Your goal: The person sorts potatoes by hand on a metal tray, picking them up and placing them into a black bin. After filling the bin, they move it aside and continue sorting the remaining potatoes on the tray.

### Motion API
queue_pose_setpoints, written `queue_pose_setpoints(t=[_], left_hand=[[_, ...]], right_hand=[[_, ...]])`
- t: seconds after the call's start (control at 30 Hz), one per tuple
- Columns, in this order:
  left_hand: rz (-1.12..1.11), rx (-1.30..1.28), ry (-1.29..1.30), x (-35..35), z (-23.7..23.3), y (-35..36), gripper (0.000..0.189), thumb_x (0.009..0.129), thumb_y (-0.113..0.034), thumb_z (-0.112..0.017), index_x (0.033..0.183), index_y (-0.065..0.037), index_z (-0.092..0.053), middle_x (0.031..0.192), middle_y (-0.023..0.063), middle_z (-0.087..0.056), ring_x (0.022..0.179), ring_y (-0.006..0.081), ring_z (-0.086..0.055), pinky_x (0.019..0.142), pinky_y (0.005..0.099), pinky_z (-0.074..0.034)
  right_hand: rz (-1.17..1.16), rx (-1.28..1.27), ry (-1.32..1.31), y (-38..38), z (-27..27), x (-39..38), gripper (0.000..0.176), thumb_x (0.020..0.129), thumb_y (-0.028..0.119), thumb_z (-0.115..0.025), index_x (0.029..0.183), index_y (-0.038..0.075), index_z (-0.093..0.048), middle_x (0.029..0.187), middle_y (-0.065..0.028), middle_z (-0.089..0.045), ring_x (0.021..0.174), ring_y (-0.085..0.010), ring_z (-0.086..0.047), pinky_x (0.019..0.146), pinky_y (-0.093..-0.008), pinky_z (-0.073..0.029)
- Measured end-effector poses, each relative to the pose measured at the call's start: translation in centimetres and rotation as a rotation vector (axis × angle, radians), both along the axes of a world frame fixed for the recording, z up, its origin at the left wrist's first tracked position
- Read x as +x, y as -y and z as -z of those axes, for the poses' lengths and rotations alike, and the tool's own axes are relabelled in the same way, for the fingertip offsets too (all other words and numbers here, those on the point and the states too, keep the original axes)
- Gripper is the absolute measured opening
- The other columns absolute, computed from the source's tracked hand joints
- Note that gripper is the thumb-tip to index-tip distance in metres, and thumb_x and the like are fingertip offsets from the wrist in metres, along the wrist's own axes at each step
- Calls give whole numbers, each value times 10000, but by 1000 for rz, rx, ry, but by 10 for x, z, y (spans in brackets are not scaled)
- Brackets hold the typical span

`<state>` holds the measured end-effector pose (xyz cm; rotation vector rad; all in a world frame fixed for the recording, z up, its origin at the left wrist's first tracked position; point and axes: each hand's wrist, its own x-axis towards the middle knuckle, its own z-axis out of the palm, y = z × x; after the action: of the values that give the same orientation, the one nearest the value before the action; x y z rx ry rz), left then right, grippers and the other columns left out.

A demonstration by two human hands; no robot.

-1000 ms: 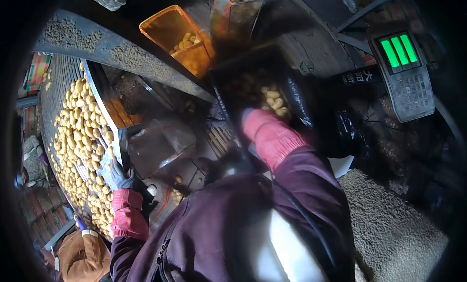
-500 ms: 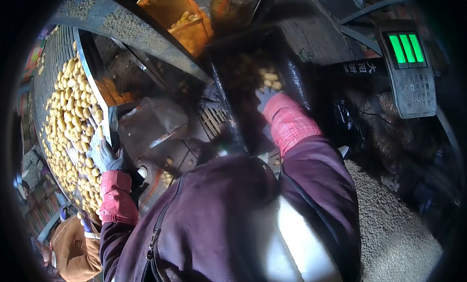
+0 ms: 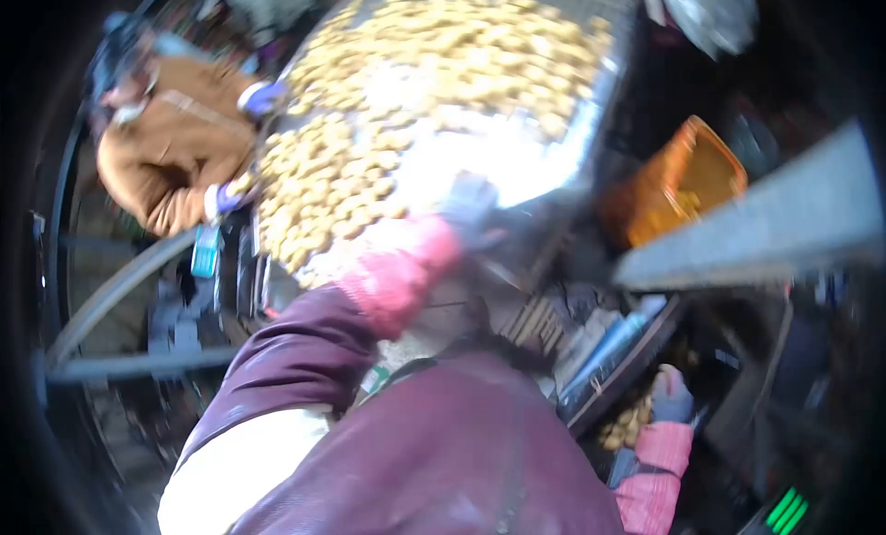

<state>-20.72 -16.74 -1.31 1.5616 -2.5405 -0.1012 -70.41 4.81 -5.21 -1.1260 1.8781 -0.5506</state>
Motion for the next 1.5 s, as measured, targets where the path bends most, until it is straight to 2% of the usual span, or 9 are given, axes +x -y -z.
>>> queue_pose_setpoints(t=[0.1,0.17,0.23,0.3,0.5,0.77,1.17,1.3,1.5], left_hand=[[8,-84,-116,0,10,-3,764,755,-474,-705,1305,4,-474,1249,251,-469,1190,438,-437,1061,573,-308],[30,-22,-339,6,-2,-10,778,770,-463,-697,1358,-11,-459,1296,258,-459,1230,442,-427,1073,576,-300],[-15,-267,-573,8,21,-25,794,785,-464,-687,1402,-33,-435,1344,257,-444,1280,442,-408,1094,582,-280],[-73,-146,-533,31,5,-50,795,835,-487,-657,1446,-44,-409,1448,269,-401,1366,448,-353,1121,591,-258],[-342,182,-405,187,-42,-87,804,815,-526,-646,1386,-6,-421,1366,232,-453,1306,443,-381,1105,566,-252],[-656,254,76,299,-8,-109,810,907,-687,-384,1557,-220,-261,1576,210,-257,1482,409,-154,1143,572,-166],[-704,-132,-375,345,-24,-164,452,805,-508,-652,1078,-149,-671,1009,123,-594,1068,329,-515,918,557,-348],[-923,-422,81,429,16,-108,717,849,-595,-560,1402,-145,-479,1328,212,-495,1255,414,-449,1037,571,-309],[-870,91,-47,397,26,-98,802,889,-644,-491,1523,-182,-327,1542,250,-292,1423,479,-250,1116,656,-176]], right_hand=[[158,-314,80,83,-77,94,228,962,132,-579,1165,97,-678,762,40,-575,513,-32,-409,437,-218,-352],[-291,-656,-349,136,-51,115,286,936,121,-593,1203,38,-652,1006,-109,-692,831,-211,-664,763,-336,-535],[-580,-803,-335,171,-84,194,284,907,94,-603,1177,22,-654,1106,-166,-668,1058,-316,-638,937,-404,-492],[-788,-1047,-389,207,-88,256,280,875,82,-627,1149,36,-664,1135,-162,-649,1041,-342,-629,920,-415,-496],[-913,-1018,-394,267,-66,385,298,821,129,-680,1115,81,-660,1246,-192,-569,1093,-401,-573,921,-458,-468],[-980,-807,-514,263,-47,432,346,841,246,-678,1141,80,-632,1290,-227,-521,1176,-422,-515,978,-497,-432],[-961,-728,-535,270,-35,423,342,833,223,-700,1149,105,-641,1336,-222,-513,1204,-426,-509,991,-494,-436],[-954,-767,-505,271,-36,423,320,831,209,-705,1129,106,-651,1328,-223,-520,1192,-425,-522,990,-484,-442],[-946,-781,-480,270,-42,431,304,828,198,-703,1114,104,-660,1319,-234,-526,1181,-425,-531,985,-481,-447]])
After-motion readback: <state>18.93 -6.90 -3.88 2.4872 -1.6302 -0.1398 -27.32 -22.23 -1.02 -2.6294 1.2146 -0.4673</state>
